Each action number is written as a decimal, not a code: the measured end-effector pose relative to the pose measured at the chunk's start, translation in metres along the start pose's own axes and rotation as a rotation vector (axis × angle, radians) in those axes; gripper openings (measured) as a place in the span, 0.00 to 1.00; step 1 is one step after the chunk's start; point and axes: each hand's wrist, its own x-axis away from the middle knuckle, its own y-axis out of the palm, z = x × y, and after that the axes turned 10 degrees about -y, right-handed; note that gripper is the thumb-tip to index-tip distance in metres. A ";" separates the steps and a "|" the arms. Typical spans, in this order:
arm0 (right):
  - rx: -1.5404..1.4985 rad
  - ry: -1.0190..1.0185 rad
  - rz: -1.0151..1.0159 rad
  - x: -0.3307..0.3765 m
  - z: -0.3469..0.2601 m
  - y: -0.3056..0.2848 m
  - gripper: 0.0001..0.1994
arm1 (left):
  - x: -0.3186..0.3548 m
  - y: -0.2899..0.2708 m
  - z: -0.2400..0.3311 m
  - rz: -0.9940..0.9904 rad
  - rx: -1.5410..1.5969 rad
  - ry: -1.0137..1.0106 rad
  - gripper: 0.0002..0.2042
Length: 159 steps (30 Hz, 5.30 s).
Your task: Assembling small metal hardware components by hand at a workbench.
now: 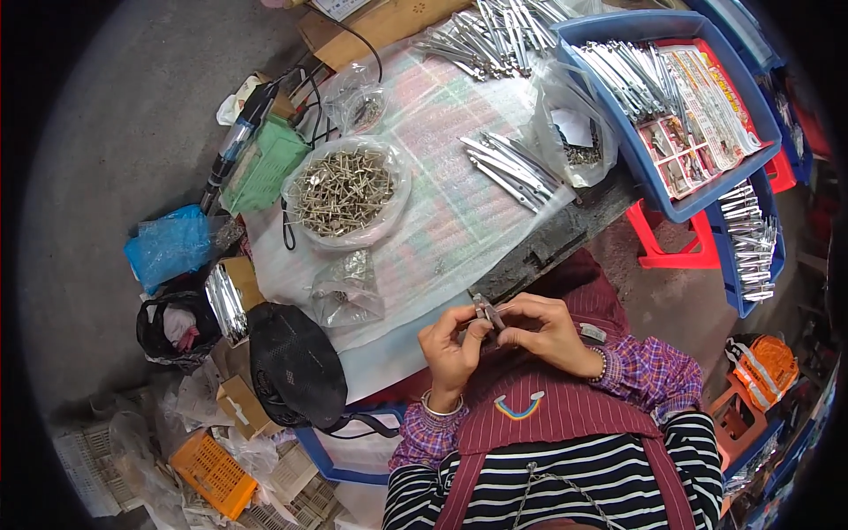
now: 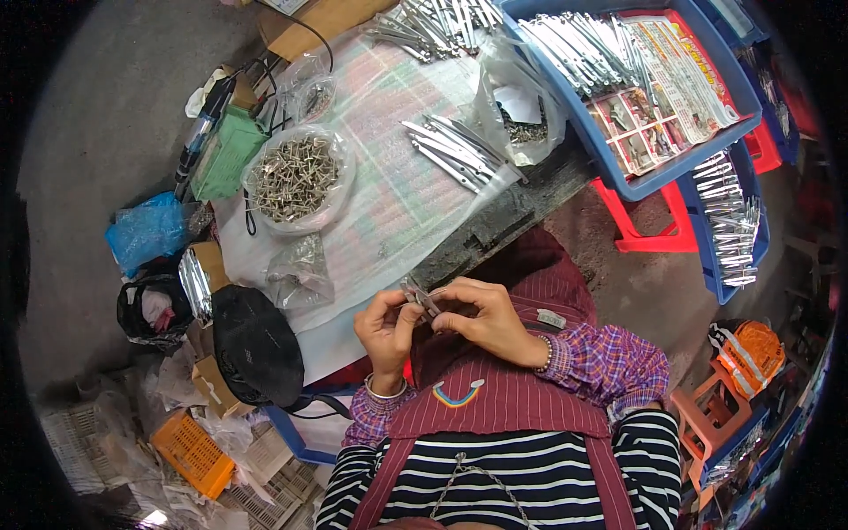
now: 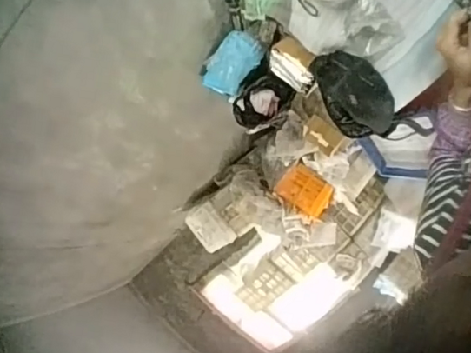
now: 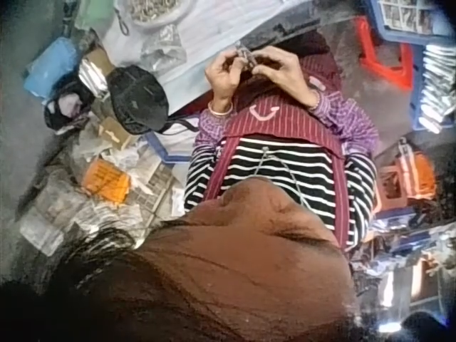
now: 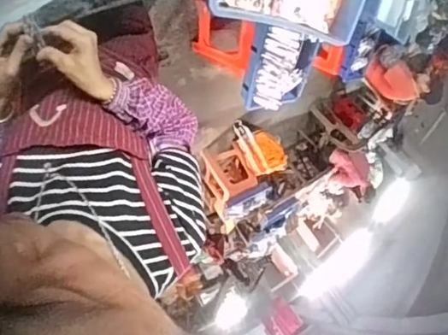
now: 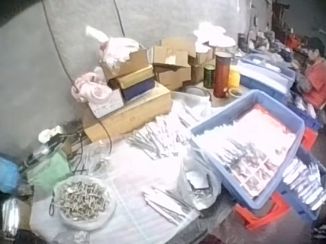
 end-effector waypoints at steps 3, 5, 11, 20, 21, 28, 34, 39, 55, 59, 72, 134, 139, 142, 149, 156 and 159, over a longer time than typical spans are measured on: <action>-0.037 0.064 0.014 0.000 -0.003 0.001 0.12 | -0.001 0.001 0.000 -0.012 0.007 0.010 0.06; -0.071 0.151 0.034 0.003 -0.006 0.002 0.12 | -0.001 0.003 0.001 -0.021 -0.022 0.023 0.06; 0.057 -0.042 0.157 0.008 0.009 0.011 0.09 | 0.007 0.012 -0.006 0.099 0.001 0.031 0.07; -0.279 0.174 0.106 0.008 0.011 0.007 0.08 | 0.001 0.012 0.003 -0.011 0.158 -0.076 0.07; -0.252 0.177 0.092 0.008 0.010 0.005 0.08 | 0.001 0.011 0.001 -0.021 0.209 -0.118 0.08; -0.333 0.311 0.062 0.003 0.000 0.005 0.08 | -0.003 0.008 0.006 -0.027 0.232 -0.219 0.09; -0.302 0.302 0.009 0.002 -0.001 0.002 0.08 | -0.006 0.008 0.005 -0.054 0.177 -0.187 0.09; -0.192 0.313 -0.019 0.000 -0.005 -0.002 0.08 | -0.010 0.006 0.006 -0.072 0.118 -0.237 0.07; 0.015 0.187 -0.030 0.002 -0.003 0.003 0.09 | -0.015 -0.001 0.004 -0.071 -0.194 0.045 0.07; 0.026 0.179 -0.044 0.002 -0.003 0.004 0.08 | -0.012 -0.002 0.002 -0.088 -0.176 -0.117 0.08; 0.021 0.157 -0.045 0.004 0.000 0.002 0.10 | -0.014 0.001 0.003 -0.069 -0.121 -0.055 0.08; 0.207 -0.172 0.077 -0.010 -0.022 -0.004 0.07 | 0.010 0.008 0.005 0.018 -0.073 0.075 0.07; 0.460 -0.294 0.277 -0.028 -0.033 -0.038 0.09 | 0.002 -0.021 0.008 0.297 0.126 0.043 0.07; 0.766 -0.472 0.198 -0.067 -0.049 -0.039 0.11 | 0.000 -0.042 0.007 0.319 0.220 0.008 0.07; 1.286 -0.704 -0.227 -0.130 0.003 -0.013 0.07 | 0.008 -0.044 0.002 0.243 0.257 -0.020 0.08; 1.321 -0.670 -0.257 -0.125 0.019 -0.008 0.05 | 0.010 -0.051 -0.008 0.186 0.263 -0.107 0.08; 1.297 -0.623 -0.261 -0.121 0.018 -0.007 0.05 | 0.007 -0.050 -0.009 0.161 0.293 -0.141 0.08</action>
